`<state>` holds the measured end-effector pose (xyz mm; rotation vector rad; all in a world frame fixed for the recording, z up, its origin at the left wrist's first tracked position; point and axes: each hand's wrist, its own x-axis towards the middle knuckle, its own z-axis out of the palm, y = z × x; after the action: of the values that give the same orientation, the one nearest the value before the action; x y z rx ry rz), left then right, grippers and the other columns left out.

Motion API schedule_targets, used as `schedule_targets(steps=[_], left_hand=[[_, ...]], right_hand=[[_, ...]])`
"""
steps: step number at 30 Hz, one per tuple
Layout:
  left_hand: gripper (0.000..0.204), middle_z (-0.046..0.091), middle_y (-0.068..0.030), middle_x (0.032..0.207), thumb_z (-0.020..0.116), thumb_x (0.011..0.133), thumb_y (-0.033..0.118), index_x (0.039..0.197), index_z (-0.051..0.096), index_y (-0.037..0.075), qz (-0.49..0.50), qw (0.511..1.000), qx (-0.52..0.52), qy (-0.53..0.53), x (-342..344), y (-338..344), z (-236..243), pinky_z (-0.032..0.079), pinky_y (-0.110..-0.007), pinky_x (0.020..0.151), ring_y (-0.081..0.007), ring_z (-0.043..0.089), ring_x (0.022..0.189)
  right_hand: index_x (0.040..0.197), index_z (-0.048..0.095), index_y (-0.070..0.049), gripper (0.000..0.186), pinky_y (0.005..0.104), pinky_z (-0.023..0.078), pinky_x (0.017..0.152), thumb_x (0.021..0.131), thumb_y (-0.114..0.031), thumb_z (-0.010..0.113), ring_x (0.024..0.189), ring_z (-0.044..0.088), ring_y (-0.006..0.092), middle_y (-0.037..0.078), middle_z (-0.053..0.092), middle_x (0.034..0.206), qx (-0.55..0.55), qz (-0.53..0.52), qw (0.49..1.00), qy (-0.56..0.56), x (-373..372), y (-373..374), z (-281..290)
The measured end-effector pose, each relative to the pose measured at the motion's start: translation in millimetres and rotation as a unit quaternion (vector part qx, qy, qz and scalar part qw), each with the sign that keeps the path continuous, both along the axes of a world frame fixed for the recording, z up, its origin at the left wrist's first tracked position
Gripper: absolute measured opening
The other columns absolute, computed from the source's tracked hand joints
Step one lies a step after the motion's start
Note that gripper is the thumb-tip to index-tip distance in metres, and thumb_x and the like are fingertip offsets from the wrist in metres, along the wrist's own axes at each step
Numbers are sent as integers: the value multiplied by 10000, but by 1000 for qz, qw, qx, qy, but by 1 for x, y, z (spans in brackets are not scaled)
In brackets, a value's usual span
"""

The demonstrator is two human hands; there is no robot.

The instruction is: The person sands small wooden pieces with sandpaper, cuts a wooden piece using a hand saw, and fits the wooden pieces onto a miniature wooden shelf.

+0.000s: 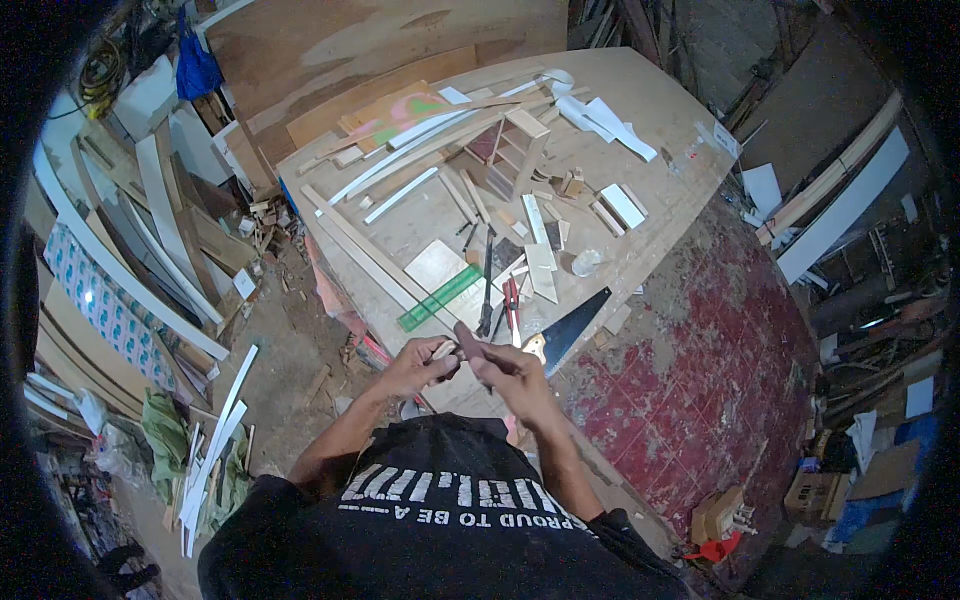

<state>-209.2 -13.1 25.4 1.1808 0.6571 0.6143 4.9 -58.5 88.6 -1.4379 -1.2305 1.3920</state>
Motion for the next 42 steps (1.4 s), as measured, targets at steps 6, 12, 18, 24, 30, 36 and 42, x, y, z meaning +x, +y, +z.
schedule_targets(steps=[6, 12, 18, 24, 30, 36, 42], left_hand=[[261, 540, 79, 760, 616, 989, 290, 1093, 646, 53, 22, 999, 10, -24, 6, -9, 0, 362, -184, 559, -6, 452, 652], [216, 591, 60, 761, 627, 978, 235, 1084, 643, 47, 13, 999, 12, -41, 6, -9, 1, 355, -189, 527, -14, 463, 605], [279, 616, 24, 914, 647, 963, 152, 1181, 624, -21, 62, 992, 113, -9, -6, 1, 16, 446, -208, 696, -33, 519, 815], [290, 661, -25, 985, 701, 909, 99, 1163, 648, -31, 81, 988, 130, 9, 2, -5, 30, 466, -234, 781, -66, 555, 886], [275, 676, -78, 960, 712, 840, 11, 1112, 679, -12, 161, 957, 211, 120, 3, -1, 40, 482, -257, 792, -115, 609, 880], [309, 684, -99, 953, 671, 791, -65, 1096, 677, -17, 213, 934, 243, 151, 7, -7, 34, 513, -266, 731, -161, 643, 869], [293, 685, -124, 959, 690, 808, -50, 1099, 661, -38, 201, 928, 266, 166, 6, -6, 11, 517, -271, 741, -174, 661, 890]], right_hand=[[1226, 653, 38, 430, 210, 417, 702, 925, -269, 681, 773, 522, 64, -9, 638, 850, -1, -19, 1000, 18, -5, 12, 6], [1206, 666, 37, 393, 235, 443, 701, 918, -230, 687, 794, 545, 84, 11, 657, 904, -8, -15, 1000, 5, -11, 15, -7], [1208, 663, 32, 386, 247, 452, 687, 932, -237, 676, 808, 559, 84, 44, 679, 903, 47, 15, 999, 1, -14, 6, 11], [1207, 654, 50, 389, 230, 438, 723, 937, -230, 654, 804, 552, 87, 44, 674, 904, 53, 1, 999, -14, -16, 40, 3], [1213, 647, 64, 422, 241, 437, 702, 920, -237, 685, 767, 549, 94, 41, 654, 857, 54, -59, 996, 33, -24, 7, 9], [1225, 646, 40, 409, 234, 399, 621, 923, -233, 688, 703, 510, 73, 21, 625, 812, 114, -76, 990, -18, -31, 2, -4], [1250, 623, 54, 445, 234, 399, 610, 924, -241, 687, 693, 495, 69, -5, 604, 808, 122, -73, 988, -60, -35, -6, -14]])
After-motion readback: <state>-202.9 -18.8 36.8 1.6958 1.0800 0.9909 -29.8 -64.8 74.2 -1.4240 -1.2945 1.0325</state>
